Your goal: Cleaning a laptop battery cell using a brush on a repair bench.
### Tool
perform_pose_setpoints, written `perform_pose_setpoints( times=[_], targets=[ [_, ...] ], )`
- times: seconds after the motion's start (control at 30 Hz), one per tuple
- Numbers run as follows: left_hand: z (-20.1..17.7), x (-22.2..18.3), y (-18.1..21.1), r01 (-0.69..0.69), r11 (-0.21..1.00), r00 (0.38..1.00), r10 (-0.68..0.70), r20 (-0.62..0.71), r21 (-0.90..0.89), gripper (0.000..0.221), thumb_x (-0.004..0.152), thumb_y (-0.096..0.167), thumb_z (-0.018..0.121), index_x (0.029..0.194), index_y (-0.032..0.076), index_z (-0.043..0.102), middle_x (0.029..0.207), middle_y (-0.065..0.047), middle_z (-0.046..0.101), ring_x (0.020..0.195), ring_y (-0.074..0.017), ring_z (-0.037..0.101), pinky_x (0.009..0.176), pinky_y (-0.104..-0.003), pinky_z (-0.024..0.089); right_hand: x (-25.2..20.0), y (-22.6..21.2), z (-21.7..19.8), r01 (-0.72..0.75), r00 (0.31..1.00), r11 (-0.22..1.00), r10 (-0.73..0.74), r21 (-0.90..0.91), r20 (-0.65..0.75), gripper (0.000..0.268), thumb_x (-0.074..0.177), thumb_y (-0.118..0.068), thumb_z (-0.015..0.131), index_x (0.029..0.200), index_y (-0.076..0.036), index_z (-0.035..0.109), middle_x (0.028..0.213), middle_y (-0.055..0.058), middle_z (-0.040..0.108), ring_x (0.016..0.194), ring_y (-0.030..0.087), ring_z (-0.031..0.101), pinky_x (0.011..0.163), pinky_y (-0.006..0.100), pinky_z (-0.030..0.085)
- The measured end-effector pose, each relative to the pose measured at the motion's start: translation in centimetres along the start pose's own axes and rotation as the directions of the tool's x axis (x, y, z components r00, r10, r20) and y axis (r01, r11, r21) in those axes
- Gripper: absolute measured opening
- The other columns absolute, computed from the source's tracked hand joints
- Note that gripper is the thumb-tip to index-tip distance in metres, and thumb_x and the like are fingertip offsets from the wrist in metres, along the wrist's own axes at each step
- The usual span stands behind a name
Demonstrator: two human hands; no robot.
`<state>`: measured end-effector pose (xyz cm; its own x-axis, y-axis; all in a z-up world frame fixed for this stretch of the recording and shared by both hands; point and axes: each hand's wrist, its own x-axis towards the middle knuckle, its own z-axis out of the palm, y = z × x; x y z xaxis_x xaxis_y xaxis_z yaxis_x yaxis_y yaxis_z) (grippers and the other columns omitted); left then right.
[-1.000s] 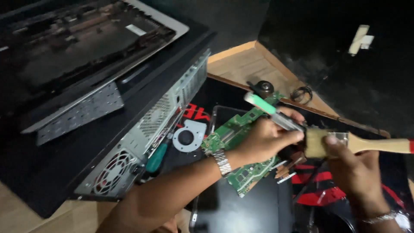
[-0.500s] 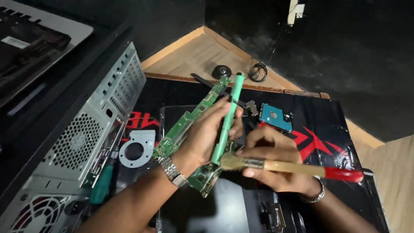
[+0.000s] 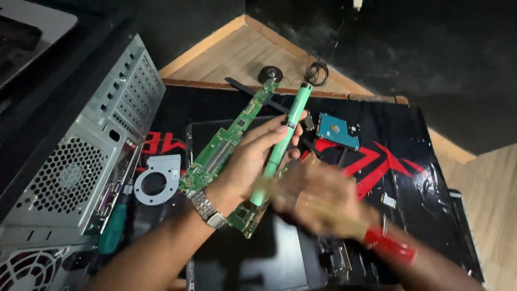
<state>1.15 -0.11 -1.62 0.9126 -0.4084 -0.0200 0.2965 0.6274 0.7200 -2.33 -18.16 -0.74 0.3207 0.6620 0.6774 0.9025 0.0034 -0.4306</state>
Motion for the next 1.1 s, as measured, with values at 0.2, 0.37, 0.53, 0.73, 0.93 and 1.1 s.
perform_pose_setpoints(
  times=[0.2, 0.37, 0.53, 0.73, 0.93, 1.1],
  targets=[
    [0.8, 0.4, -0.1, -0.036, 0.999, 0.983, 0.039, 0.178, -0.022, 0.05, 0.104, 0.013, 0.048, 0.151, -0.004, 0.048, 0.112, -0.009, 0.062, 0.097, -0.0152, 0.059, 0.088, -0.027, 0.052, -1.7, 0.8, -0.6, -0.248, 0.952, 0.646, 0.299, 0.722, 0.06, 0.03, 0.104, -0.015, 0.063, 0.119, 0.01, 0.057, 0.109, 0.026, 0.07, 0.056, 0.012, 0.061, 0.04, 0.02, 0.048],
    [3.1, 1.2, 1.6, 0.03, 0.973, 0.994, -0.005, -0.11, 0.228, 0.057, 0.1, 0.019, 0.043, 0.157, 0.012, 0.042, 0.129, -0.018, 0.069, 0.114, -0.0283, 0.067, 0.088, -0.041, 0.06, 0.8, 0.4, -3.3, -0.168, 0.957, 0.901, 0.052, -0.401, -0.284, 0.021, 0.097, -0.01, 0.069, 0.108, 0.008, 0.067, 0.103, 0.018, 0.068, 0.088, 0.029, 0.069, 0.079, 0.035, 0.06],
    [1.5, 2.8, 0.8, -0.102, 0.995, 0.987, 0.099, 0.124, 0.02, 0.055, 0.104, 0.01, 0.047, 0.157, 0.001, 0.037, 0.12, -0.027, 0.068, 0.099, -0.025, 0.066, 0.085, -0.034, 0.058, -0.6, 1.1, -2.5, 0.036, 0.999, 0.995, -0.039, -0.091, -0.025, 0.033, 0.102, -0.028, 0.055, 0.112, 0.002, 0.064, 0.111, 0.019, 0.07, 0.094, 0.032, 0.074, 0.077, 0.04, 0.063],
    [-0.3, 2.7, -0.2, -0.117, 0.992, 0.983, 0.122, 0.139, -0.043, 0.053, 0.104, 0.016, 0.051, 0.154, -0.002, 0.041, 0.124, -0.021, 0.066, 0.1, -0.0189, 0.062, 0.083, -0.028, 0.059, 0.3, 0.9, -1.3, -0.075, 0.987, 0.987, 0.054, -0.139, -0.153, 0.016, 0.097, -0.008, 0.067, 0.104, 0.006, 0.068, 0.098, 0.017, 0.07, 0.075, 0.024, 0.068, 0.06, 0.032, 0.058],
    [-0.4, 2.0, 0.2, -0.111, 0.99, 0.98, 0.094, 0.176, 0.091, 0.064, 0.097, 0.035, 0.063, 0.151, 0.002, 0.047, 0.126, -0.014, 0.069, 0.114, -0.021, 0.062, 0.096, -0.034, 0.054, 0.8, 0.8, -1.8, -0.313, 0.938, 0.93, 0.271, -0.195, -0.214, 0.023, 0.092, -0.026, 0.071, 0.097, -0.004, 0.071, 0.094, 0.009, 0.075, 0.077, 0.016, 0.073, 0.062, 0.023, 0.055],
    [0.2, 1.7, 0.4, -0.086, 0.982, 0.961, 0.038, 0.273, 0.167, 0.066, 0.101, 0.036, 0.055, 0.156, 0.003, 0.039, 0.133, -0.014, 0.065, 0.131, -0.0272, 0.06, 0.105, -0.042, 0.056, 0.6, 1.4, -2.5, -0.083, 0.991, 0.981, 0.063, -0.177, -0.119, 0.014, 0.098, -0.016, 0.067, 0.11, -0.009, 0.07, 0.106, 0.012, 0.075, 0.095, 0.031, 0.076, 0.088, 0.039, 0.067]
  ],
)
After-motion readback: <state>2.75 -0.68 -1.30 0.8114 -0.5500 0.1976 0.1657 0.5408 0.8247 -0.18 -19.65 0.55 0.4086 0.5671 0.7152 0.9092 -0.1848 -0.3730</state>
